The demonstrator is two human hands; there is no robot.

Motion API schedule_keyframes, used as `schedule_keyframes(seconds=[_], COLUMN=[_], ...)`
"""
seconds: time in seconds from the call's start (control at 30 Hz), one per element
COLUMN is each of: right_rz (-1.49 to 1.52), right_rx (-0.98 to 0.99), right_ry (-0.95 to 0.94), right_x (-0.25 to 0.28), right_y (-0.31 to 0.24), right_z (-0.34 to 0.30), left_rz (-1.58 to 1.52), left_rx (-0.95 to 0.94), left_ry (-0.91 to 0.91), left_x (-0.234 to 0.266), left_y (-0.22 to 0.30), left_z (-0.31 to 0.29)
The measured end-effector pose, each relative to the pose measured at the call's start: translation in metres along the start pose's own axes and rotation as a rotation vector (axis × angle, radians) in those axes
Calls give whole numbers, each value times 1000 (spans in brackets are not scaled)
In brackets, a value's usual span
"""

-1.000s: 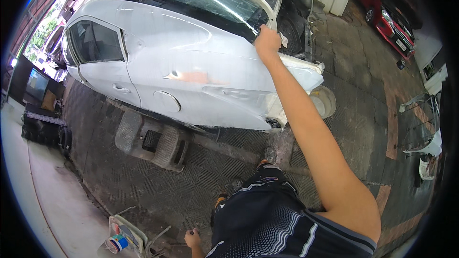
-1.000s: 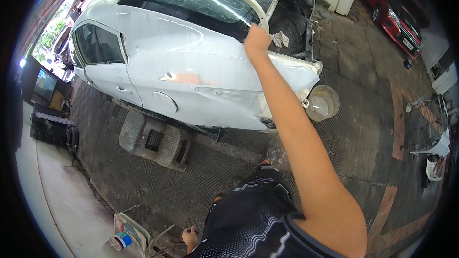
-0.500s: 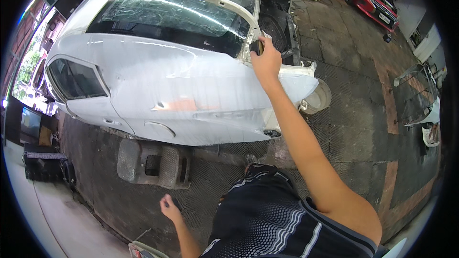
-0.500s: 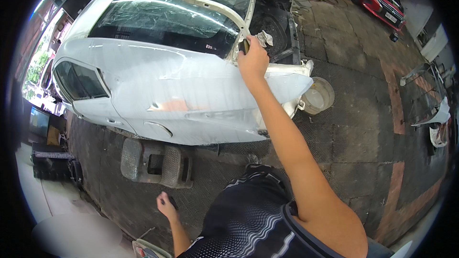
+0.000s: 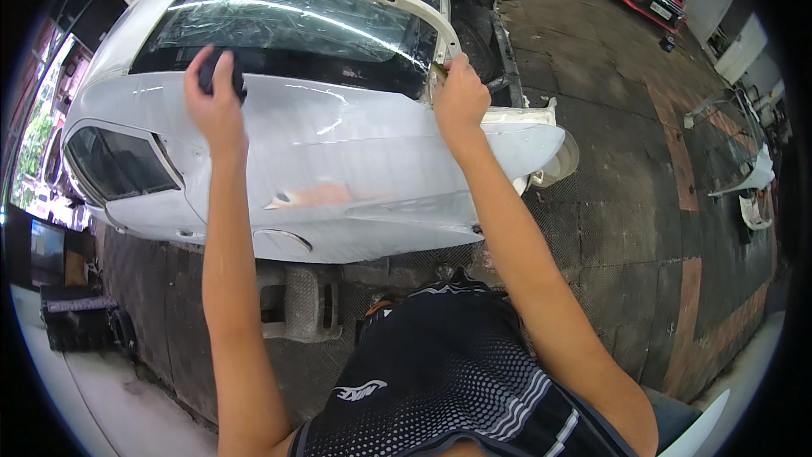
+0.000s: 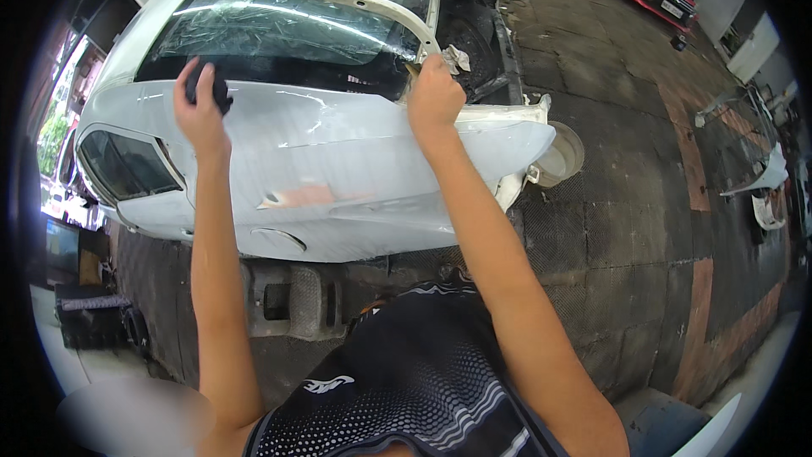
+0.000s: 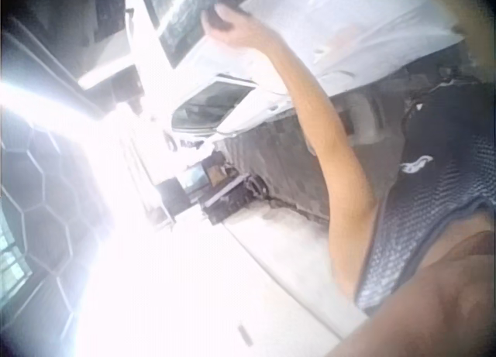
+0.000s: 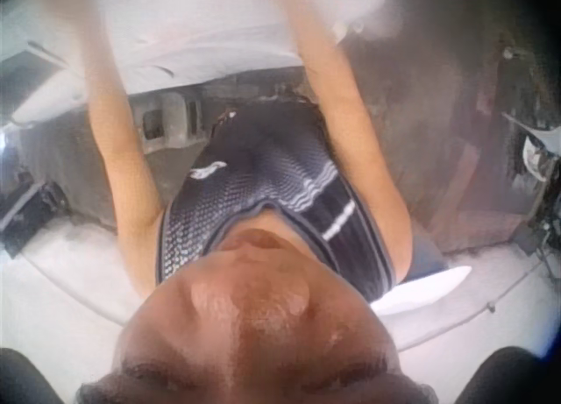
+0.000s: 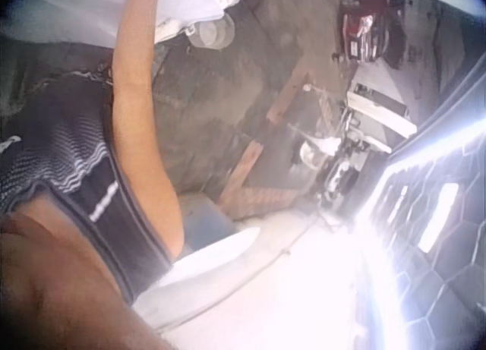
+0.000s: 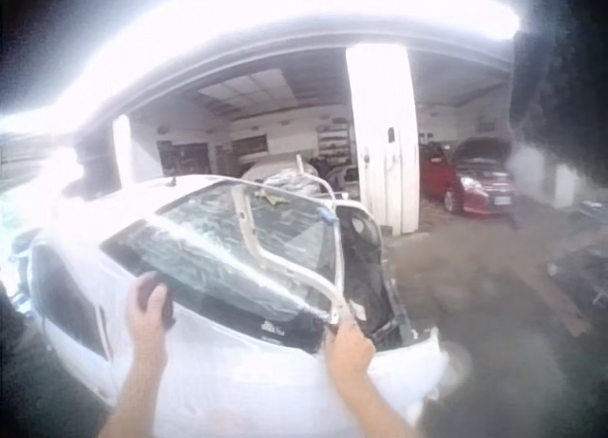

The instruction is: The person wipes the car windshield with a cloth, repeatedly dipping the cloth into a bucket of water and wringing it out. The person cleans the windshield surface and the surrounding frame area.

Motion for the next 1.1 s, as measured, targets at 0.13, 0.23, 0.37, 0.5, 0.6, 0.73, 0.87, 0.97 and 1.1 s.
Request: schedule_keyframes(seconds=[0.13, 0.23, 0.37, 0.5, 0.6, 0.73, 0.87, 0.97, 1.1], right_rz=[-41, 34, 223, 419, 319, 196, 105, 133, 113], right_rx=[-17, -126, -273, -289, -388, -356, -301, -271, -268], right_ry=[-29, -159, -257, -156, -218, -177, -421, -359, -227], right_x=[-4, -11, -10, -38, -42, -45, -28, -30, -34], right_y=[-7, -23, -23, -2, -23, 0, -36, -41, -25], right_z=[1, -9, -17, -23, -4, 40, -9, -9, 35], left_rz=[423, 632, 617, 614, 643, 633, 669, 642, 602], left_rx=[-499, -665, -667, -645, -618, -626, -625, -623, -663], left_ry=[-31, -165, -271, -277, -260, -306, -296, -312, -334], left_x=[-46, -53, -65, -63, -57, -75, -55, -58, -78], left_y=[1, -36, -38, -37, -40, -38, -48, -46, -38], left_z=[56, 72, 57, 50, 55, 52, 60, 57, 53])
Point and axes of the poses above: each hand's wrist, its own z-axis towards the middle knuckle, its own x-axis out of the back of the hand, y = z × x, the point moved 6 cm from there along z, towards the middle knuckle, and after that the axes turned 6 degrees about -y, right-handed, at the moved point
